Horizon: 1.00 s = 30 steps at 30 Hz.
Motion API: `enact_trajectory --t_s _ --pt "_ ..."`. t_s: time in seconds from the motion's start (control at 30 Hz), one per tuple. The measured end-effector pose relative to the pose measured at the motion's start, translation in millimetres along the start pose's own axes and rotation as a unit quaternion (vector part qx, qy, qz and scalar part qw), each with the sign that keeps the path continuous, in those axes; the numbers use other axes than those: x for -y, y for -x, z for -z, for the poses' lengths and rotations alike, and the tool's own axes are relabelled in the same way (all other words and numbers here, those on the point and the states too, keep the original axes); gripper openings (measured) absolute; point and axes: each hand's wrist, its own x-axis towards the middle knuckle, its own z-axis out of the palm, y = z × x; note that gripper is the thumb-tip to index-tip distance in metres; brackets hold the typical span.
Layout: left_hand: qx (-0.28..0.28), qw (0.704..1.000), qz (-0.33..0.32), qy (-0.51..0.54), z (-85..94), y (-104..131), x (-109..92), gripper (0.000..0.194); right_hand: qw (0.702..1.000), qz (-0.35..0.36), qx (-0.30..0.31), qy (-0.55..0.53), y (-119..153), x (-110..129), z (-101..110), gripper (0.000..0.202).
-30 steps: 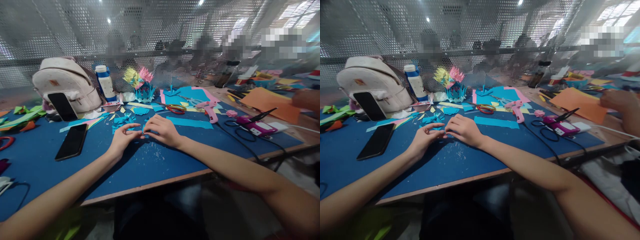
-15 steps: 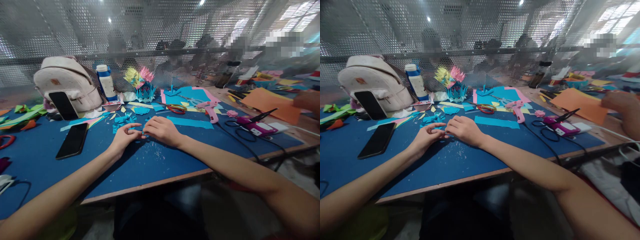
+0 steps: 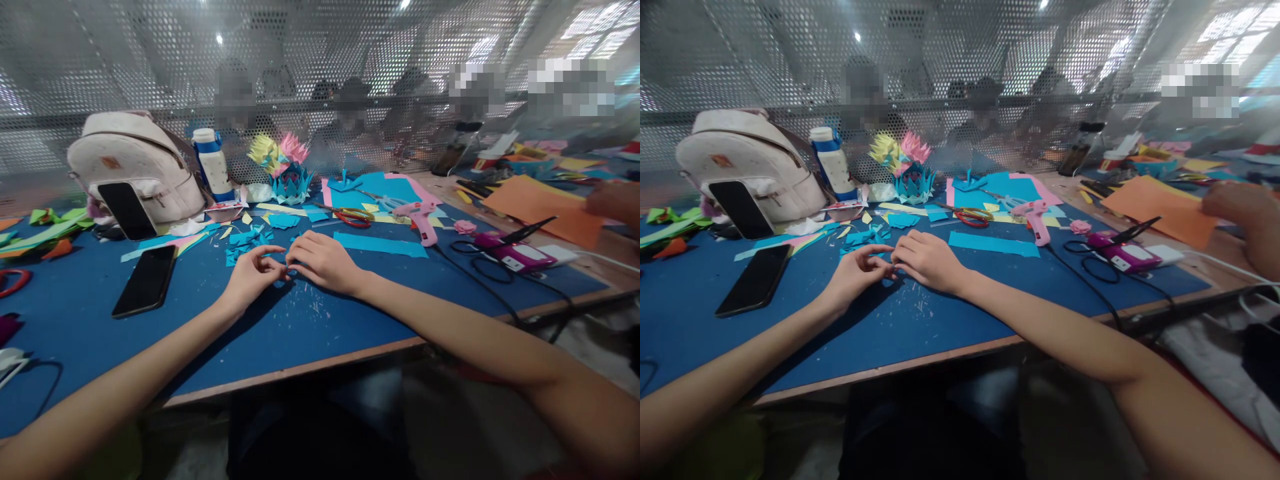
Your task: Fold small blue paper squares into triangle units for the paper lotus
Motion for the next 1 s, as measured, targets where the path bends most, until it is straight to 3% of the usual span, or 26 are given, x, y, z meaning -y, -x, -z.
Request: enact_trajectory --t_s 0.77,1.0 --pt "-0.023 0.994 -0.085 -0.066 -4.4 5.1 -8.2 0.028 0.996 -0.046 0.001 -0.076 -0.3 2.0 -0.3 0.012" --pt "-0.026 0.990 -0.104 -0.090 -1.1 1.2 -7.5 0.025 0.983 -0.101 -0.025 -0.148 1.3 -3.8 0.0 0.016"
